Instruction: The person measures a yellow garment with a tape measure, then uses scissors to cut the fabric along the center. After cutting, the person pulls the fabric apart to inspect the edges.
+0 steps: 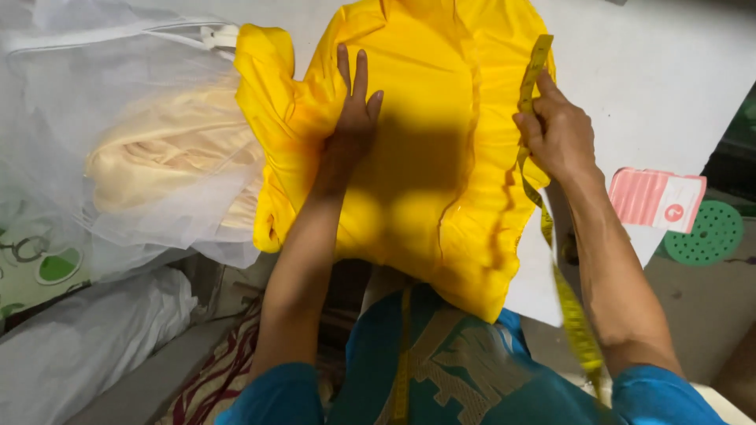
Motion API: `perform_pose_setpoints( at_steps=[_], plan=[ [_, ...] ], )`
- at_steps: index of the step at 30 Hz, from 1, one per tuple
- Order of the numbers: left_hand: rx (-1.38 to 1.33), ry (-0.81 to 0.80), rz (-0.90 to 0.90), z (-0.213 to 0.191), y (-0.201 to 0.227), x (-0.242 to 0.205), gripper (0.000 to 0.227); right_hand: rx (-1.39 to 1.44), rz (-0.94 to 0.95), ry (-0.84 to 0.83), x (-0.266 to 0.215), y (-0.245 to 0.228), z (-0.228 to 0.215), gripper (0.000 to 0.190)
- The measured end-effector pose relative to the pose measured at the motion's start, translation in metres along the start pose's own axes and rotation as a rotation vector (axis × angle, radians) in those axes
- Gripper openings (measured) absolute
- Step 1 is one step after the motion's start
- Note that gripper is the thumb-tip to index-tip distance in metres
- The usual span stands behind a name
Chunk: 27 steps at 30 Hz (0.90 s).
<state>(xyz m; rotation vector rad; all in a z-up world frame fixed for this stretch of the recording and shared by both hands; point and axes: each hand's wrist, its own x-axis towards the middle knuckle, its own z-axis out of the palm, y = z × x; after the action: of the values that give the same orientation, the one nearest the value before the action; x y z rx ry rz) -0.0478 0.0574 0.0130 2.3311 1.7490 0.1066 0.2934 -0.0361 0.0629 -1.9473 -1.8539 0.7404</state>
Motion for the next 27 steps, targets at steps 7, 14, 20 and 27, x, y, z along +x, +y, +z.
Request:
perform_pose_setpoints(
  at_steps=[7,14,20,27],
  plan=[
    [0.138,0.393,0.104,0.013,0.082,-0.004,0.051,0.053,-0.157,-0.057,-0.001,-0.019,-0.016,0.033],
    [0.142,0.239,0.278,0.018,0.089,-0.015,0.064,0.064,-0.130,-0.106,-0.004,0.017,-0.011,0.029],
    [0.117,0.358,0.445,0.070,0.102,-0.012,0.057,0.161,0.079,0.133,-0.004,0.038,-0.016,0.019],
    [-0.029,0.428,0.494,0.054,0.108,-0.024,0.050,0.630,0.315,0.114,0.008,0.063,0.022,0.036]
  ],
)
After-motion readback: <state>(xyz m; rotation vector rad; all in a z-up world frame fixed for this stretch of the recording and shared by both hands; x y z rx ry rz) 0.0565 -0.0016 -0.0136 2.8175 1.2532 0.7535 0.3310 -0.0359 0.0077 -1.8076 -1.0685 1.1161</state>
